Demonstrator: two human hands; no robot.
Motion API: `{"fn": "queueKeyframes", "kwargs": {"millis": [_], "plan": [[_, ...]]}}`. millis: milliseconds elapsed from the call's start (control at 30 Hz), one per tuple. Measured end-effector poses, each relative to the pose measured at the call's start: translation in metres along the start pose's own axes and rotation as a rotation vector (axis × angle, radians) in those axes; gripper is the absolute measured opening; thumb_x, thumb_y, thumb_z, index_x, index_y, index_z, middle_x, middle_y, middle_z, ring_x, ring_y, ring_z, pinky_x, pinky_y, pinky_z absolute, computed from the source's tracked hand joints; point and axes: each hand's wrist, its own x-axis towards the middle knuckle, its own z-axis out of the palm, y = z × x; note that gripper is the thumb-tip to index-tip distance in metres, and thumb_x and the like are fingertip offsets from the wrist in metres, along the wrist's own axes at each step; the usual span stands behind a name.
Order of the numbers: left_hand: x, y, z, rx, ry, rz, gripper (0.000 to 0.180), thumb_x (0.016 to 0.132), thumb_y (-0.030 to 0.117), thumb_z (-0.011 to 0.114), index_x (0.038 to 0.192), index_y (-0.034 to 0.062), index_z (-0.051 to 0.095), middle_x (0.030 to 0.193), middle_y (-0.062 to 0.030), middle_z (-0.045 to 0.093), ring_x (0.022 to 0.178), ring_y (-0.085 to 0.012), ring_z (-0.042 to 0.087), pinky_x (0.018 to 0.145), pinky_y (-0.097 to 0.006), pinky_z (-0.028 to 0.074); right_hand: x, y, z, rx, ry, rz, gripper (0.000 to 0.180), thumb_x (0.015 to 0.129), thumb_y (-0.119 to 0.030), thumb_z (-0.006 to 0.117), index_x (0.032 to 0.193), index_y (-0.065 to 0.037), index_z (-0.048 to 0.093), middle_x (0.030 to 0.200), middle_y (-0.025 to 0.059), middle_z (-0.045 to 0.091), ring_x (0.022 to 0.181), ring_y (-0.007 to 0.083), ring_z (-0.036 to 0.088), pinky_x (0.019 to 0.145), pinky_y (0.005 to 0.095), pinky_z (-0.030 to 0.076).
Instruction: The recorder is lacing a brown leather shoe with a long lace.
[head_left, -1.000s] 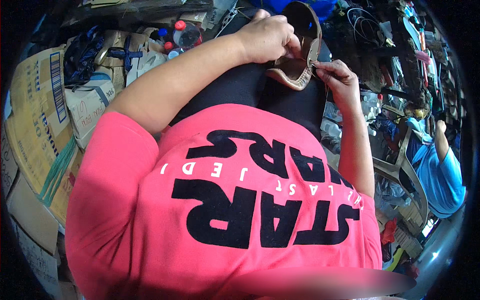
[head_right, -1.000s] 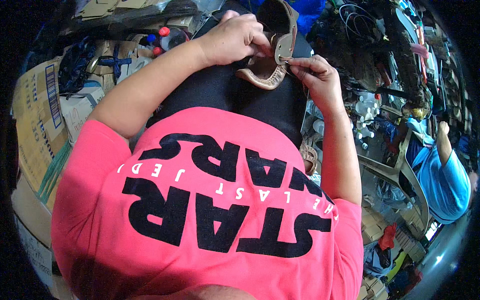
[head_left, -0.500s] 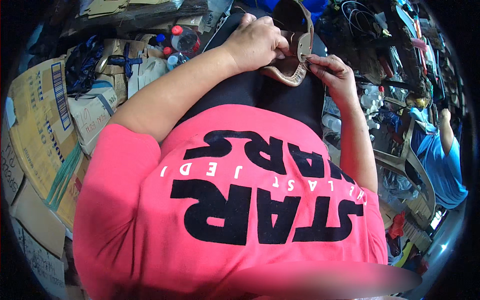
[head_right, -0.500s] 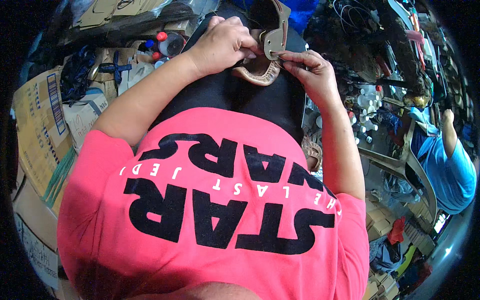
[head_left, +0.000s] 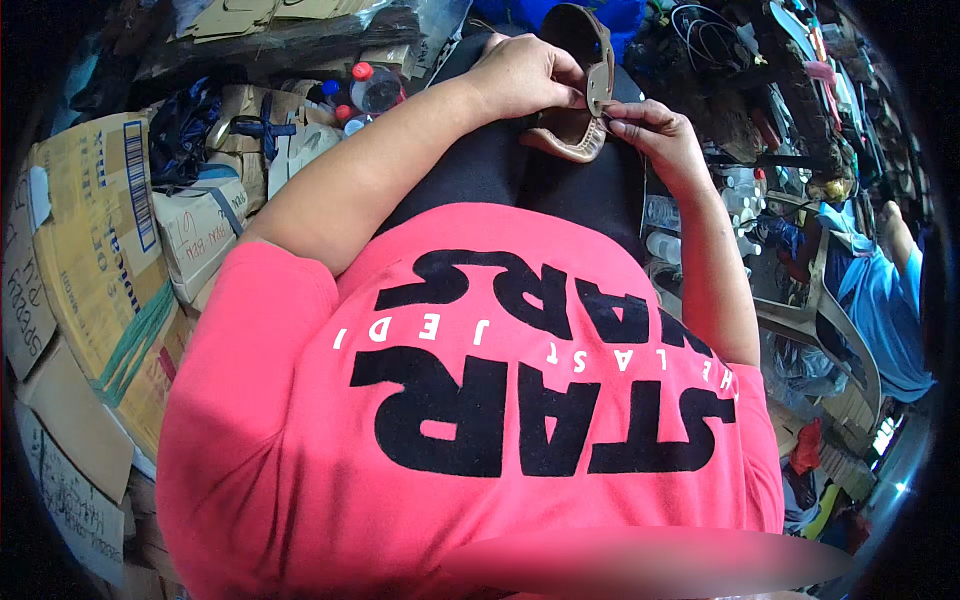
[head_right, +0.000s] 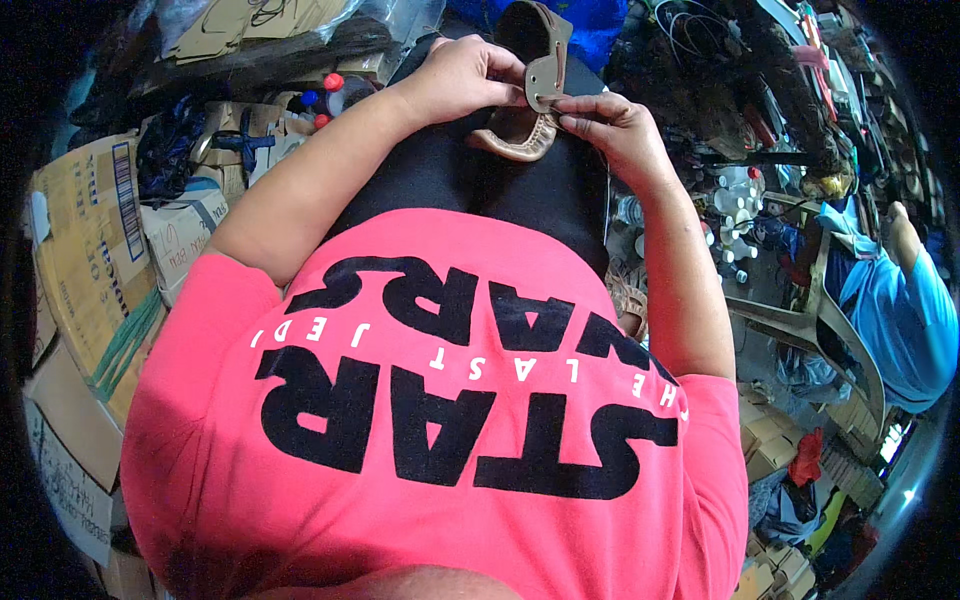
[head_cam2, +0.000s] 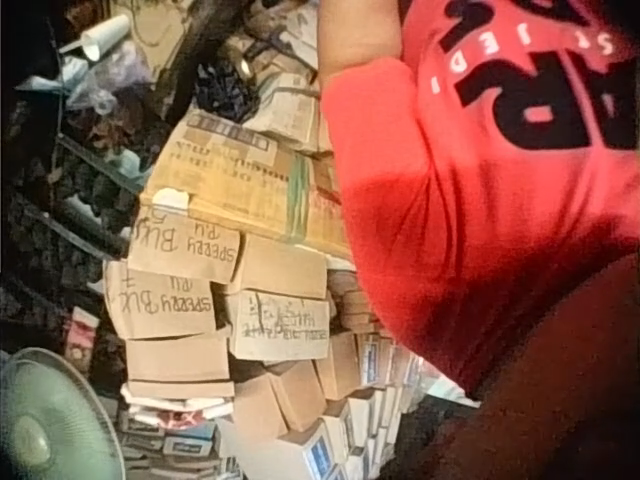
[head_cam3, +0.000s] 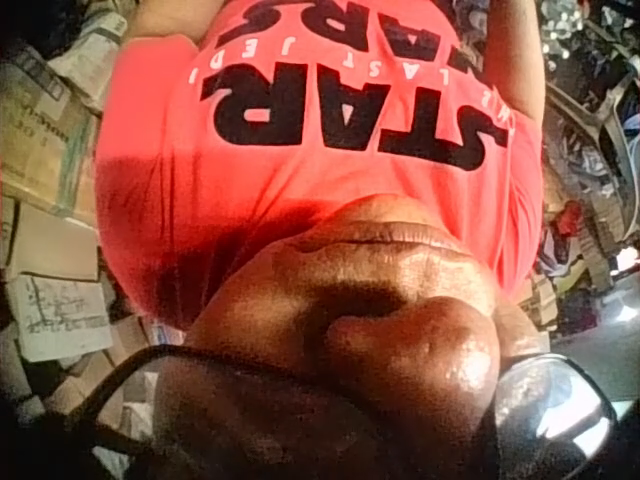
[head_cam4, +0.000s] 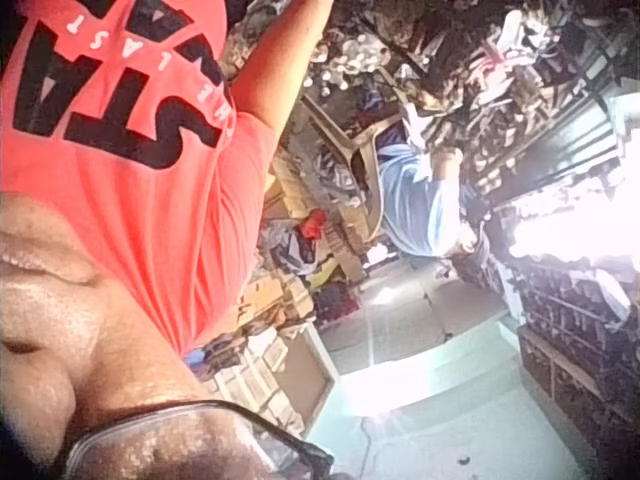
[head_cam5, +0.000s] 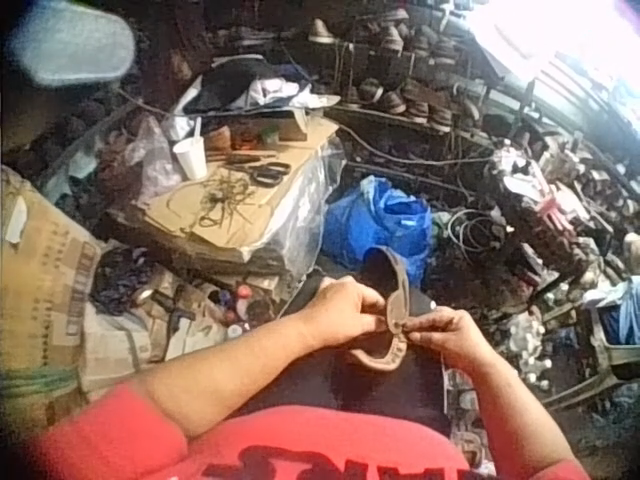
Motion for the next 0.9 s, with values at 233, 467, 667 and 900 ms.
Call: {"fn": "queueKeyframes", "kwargs": {"millis": [233,467,667,900], "plan": [[-0.013,-0.002,0.006,0.214,0.154,0.159,0.015,0.070,0.026,0.068,0.082,0.0161,0.070,0.084,0.0001,0.066,0.088,-0.0195,0.061,0.084,-0.036,0.040,-0.004,-0.008,-0.001,0.044,-0.018,0.013,0.020,0.083,-0.001,0.066,0.103,0.000,0.068,0.104,0.0070,0.064,0.098,0.0136,0.059,0.088,0.0241,0.047],[-0.001,-0.001,0.003,0.228,0.229,0.331,0.014,0.072,0.025,0.063,0.082,0.0168,0.067,0.085,0.0026,0.062,0.093,-0.0176,0.057,0.086,-0.041,0.032,-0.001,-0.007,-0.001,0.027,-0.021,0.068,0.021,0.083,0.000,0.065,0.104,-0.001,0.068,0.103,0.0047,0.062,0.098,0.0127,0.059,0.088,0.0245,0.047],[0.004,-0.002,0.000,0.303,0.102,0.136,0.016,0.078,0.026,0.064,0.091,0.0188,0.069,0.088,0.0013,0.065,0.097,-0.0199,0.058,0.086,-0.044,0.034,-0.006,-0.010,0.000,0.008,-0.004,0.054,0.022,0.084,-0.002,0.065,0.106,-0.004,0.068,0.098,0.0020,0.060,0.096,0.0113,0.058,0.088,0.0247,0.045],[-0.027,-0.008,0.003,0.298,0.231,0.206,0.013,0.077,0.025,0.067,0.089,0.0210,0.070,0.085,0.0027,0.065,0.093,-0.0203,0.057,0.085,-0.041,0.038,-0.006,-0.010,-0.003,-0.060,-0.019,0.038,0.022,0.085,-0.003,0.063,0.106,-0.004,0.069,0.098,0.0009,0.060,0.097,0.0105,0.057,0.088,0.0241,0.043]]}}
